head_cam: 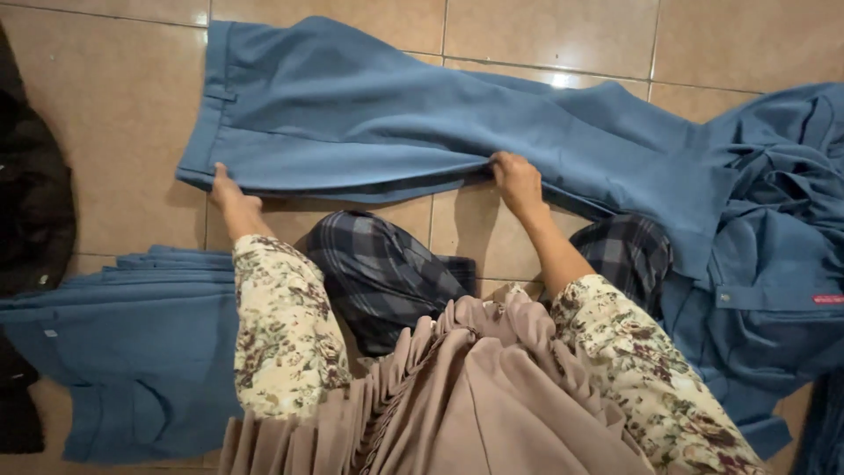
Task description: Folding multiple pairs of blue trousers on the floor into a rectangular shape.
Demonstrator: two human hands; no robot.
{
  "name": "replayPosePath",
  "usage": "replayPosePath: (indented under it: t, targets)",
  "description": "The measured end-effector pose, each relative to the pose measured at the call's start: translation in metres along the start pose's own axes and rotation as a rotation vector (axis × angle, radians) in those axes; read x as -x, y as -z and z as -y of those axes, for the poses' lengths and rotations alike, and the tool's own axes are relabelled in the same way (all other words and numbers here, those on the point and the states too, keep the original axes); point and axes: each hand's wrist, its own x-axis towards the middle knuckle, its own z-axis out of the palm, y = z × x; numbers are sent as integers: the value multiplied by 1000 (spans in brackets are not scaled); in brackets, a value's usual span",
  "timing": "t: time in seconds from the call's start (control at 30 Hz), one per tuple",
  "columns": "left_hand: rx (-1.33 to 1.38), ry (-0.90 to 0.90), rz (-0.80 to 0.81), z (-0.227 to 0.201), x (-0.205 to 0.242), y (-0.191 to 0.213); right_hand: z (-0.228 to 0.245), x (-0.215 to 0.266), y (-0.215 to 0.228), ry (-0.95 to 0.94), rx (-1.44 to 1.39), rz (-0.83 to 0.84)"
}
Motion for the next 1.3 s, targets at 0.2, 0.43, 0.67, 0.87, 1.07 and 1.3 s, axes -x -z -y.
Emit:
replayPosePath:
  t: [0.2,0.43,0.67,0.87,1.07,1.3]
  targets:
    - [-104,-570,-89,4,201,3,1,-33,15,51,36,-196]
    - [-187,464,816,206,320,5,0,-21,19,60,-61,-170]
    - [-201,500,454,353,257,-34,9,9,34,102,-111,-85]
    - [-182,192,202,311,310,-39,-17,40,30,88,106,76]
    - [-585,-117,-7,323,234,-40,-93,80,35,-76,322,114]
    - [55,164,183,219,248,-43,-156,98,25,-167,360,169]
